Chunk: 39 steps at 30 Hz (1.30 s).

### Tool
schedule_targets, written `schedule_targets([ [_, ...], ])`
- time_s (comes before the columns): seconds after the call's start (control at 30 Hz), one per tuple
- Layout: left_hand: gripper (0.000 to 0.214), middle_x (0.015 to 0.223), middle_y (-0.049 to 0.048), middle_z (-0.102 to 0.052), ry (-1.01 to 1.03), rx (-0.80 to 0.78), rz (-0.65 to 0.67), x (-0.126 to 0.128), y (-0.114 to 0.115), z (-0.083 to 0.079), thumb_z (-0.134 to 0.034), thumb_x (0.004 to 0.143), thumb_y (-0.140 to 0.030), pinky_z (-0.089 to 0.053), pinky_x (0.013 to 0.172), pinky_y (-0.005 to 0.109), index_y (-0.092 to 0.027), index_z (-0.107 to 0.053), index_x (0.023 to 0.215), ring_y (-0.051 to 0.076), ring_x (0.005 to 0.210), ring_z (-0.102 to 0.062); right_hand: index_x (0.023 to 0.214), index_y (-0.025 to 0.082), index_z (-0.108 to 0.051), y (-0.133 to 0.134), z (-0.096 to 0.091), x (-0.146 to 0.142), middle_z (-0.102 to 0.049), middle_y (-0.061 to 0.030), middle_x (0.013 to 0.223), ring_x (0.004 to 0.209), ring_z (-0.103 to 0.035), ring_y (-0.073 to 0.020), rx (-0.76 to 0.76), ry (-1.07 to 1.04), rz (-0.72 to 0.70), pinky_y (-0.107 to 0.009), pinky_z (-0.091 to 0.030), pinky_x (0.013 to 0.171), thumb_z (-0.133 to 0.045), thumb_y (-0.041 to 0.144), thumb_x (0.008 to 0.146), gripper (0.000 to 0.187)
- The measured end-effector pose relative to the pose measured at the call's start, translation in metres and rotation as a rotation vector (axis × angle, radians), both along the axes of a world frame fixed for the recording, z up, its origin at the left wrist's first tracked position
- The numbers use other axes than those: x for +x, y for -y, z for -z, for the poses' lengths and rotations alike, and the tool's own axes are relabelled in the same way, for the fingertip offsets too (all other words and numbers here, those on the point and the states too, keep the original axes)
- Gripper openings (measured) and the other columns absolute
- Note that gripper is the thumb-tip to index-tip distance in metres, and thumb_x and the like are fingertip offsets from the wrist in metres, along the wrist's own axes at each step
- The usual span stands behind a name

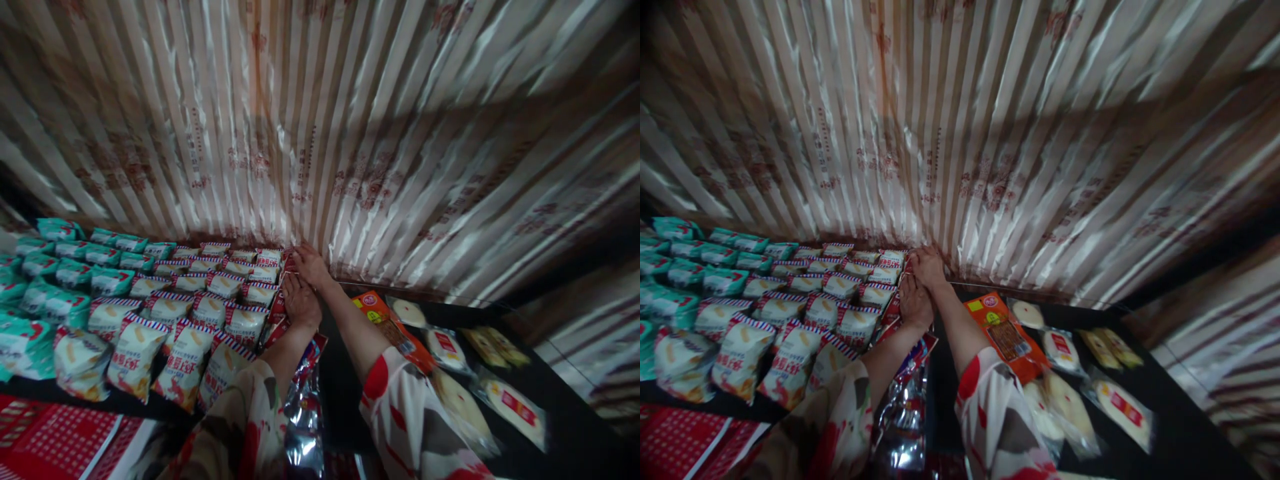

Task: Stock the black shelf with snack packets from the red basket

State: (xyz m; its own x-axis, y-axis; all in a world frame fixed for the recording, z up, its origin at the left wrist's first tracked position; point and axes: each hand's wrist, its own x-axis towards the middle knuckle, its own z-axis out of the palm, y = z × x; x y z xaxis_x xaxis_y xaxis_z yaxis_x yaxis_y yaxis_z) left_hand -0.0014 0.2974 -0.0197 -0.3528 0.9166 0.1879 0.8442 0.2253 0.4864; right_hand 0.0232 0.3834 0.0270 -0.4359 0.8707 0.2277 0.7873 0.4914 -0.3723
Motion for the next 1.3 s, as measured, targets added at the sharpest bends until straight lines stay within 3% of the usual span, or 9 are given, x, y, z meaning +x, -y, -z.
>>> schedule_targets([
  [0.1, 0.048, 0.139, 0.0213, -0.040, 0.000, -0.004, -0.008, 0.000, 0.002, -0.003, -0.036, 0.087, -0.018, -0.025, 0.110, 0.045, -0.004, -0.044, 0.132, 0.031, 0.134, -0.029, 0.114, 0.012, -0.060, 0.026, -0.002, 0.018, -0.056, -0.0108, 0.126, 0.123, -0.044, -0.0177, 0.069, -0.242, 0.005, -0.030, -0.028, 0.107, -0.034, 0.029, 0.089, 0.040],
  [0.3, 0.042, 0.134, 0.0206, -0.046, 0.006, 0.029, 0.012, -0.006, 0.005, -0.010, -0.032, 0.089, -0.020, -0.026, 0.109, 0.042, -0.006, -0.048, 0.125, 0.028, 0.131, -0.035, 0.110, 0.019, -0.063, 0.102, 0.000, 0.047, -0.059, -0.0088, 0.121, 0.119, -0.048, -0.0200, 0.064, -0.517, 0.021, -0.037, -0.035, 0.104, -0.038, 0.035, 0.088, 0.036],
  [0.43, 0.039, 0.128, 0.0177, -0.051, 0.055, -0.019, -0.026, -0.009, 0.001, -0.015, -0.032, 0.086, -0.011, -0.027, 0.107, 0.040, -0.009, -0.051, 0.119, 0.025, 0.128, -0.038, 0.104, 0.021, -0.063, 0.157, 0.003, 0.055, -0.062, -0.0094, 0.111, 0.108, -0.054, -0.0215, 0.084, -0.612, 0.129, -0.039, -0.040, 0.097, -0.039, 0.035, 0.089, 0.032],
  [0.57, 0.037, 0.129, 0.0185, -0.049, 0.065, -0.015, -0.036, -0.008, 0.002, -0.019, -0.033, 0.088, -0.019, -0.026, 0.107, 0.040, -0.007, -0.051, 0.118, 0.027, 0.128, -0.036, 0.096, 0.021, -0.061, 0.209, 0.017, 0.055, -0.060, -0.0081, 0.094, 0.095, -0.055, -0.0206, 0.147, -0.636, 0.251, -0.036, -0.045, 0.087, -0.041, 0.035, 0.088, 0.026],
  [0.7, 0.038, 0.126, 0.0189, -0.051, 0.101, -0.022, -0.047, -0.010, 0.004, -0.023, -0.036, 0.087, -0.024, -0.027, 0.106, 0.039, -0.007, -0.051, 0.117, 0.026, 0.125, -0.039, 0.100, 0.021, -0.061, 0.246, 0.030, 0.050, -0.056, -0.0073, 0.097, 0.096, -0.054, -0.0193, 0.141, -0.557, 0.294, -0.034, -0.046, 0.083, -0.044, 0.035, 0.088, 0.025],
  [0.9, 0.038, 0.129, 0.0186, -0.049, 0.101, -0.036, -0.058, -0.011, 0.002, -0.022, -0.035, 0.087, -0.023, -0.026, 0.105, 0.040, -0.008, -0.050, 0.119, 0.026, 0.127, -0.038, 0.118, 0.022, -0.056, 0.257, 0.032, 0.043, -0.062, -0.0063, 0.096, 0.091, -0.055, -0.0202, 0.055, -0.312, 0.249, -0.032, -0.045, 0.080, -0.048, 0.038, 0.088, 0.035],
  [1.1, 0.040, 0.131, 0.0174, -0.048, 0.086, -0.050, -0.059, -0.010, 0.001, -0.025, -0.038, 0.085, -0.026, -0.026, 0.106, 0.038, -0.008, -0.051, 0.119, 0.026, 0.128, -0.037, 0.102, 0.018, -0.064, 0.241, 0.031, 0.036, -0.064, -0.0058, 0.086, 0.085, -0.054, -0.0195, 0.100, -0.284, 0.202, -0.030, -0.043, 0.077, -0.044, 0.026, 0.088, 0.026],
  [1.3, 0.038, 0.125, 0.0206, -0.052, 0.089, -0.142, -0.048, -0.014, 0.001, -0.042, -0.044, 0.083, -0.026, -0.034, 0.100, 0.039, -0.007, -0.056, 0.114, 0.029, 0.122, -0.044, 0.100, 0.016, -0.064, 0.222, 0.024, 0.031, -0.064, -0.0067, 0.089, 0.084, -0.059, -0.0172, 0.016, -0.357, 0.176, -0.026, -0.045, 0.076, -0.041, 0.020, 0.086, 0.028],
])
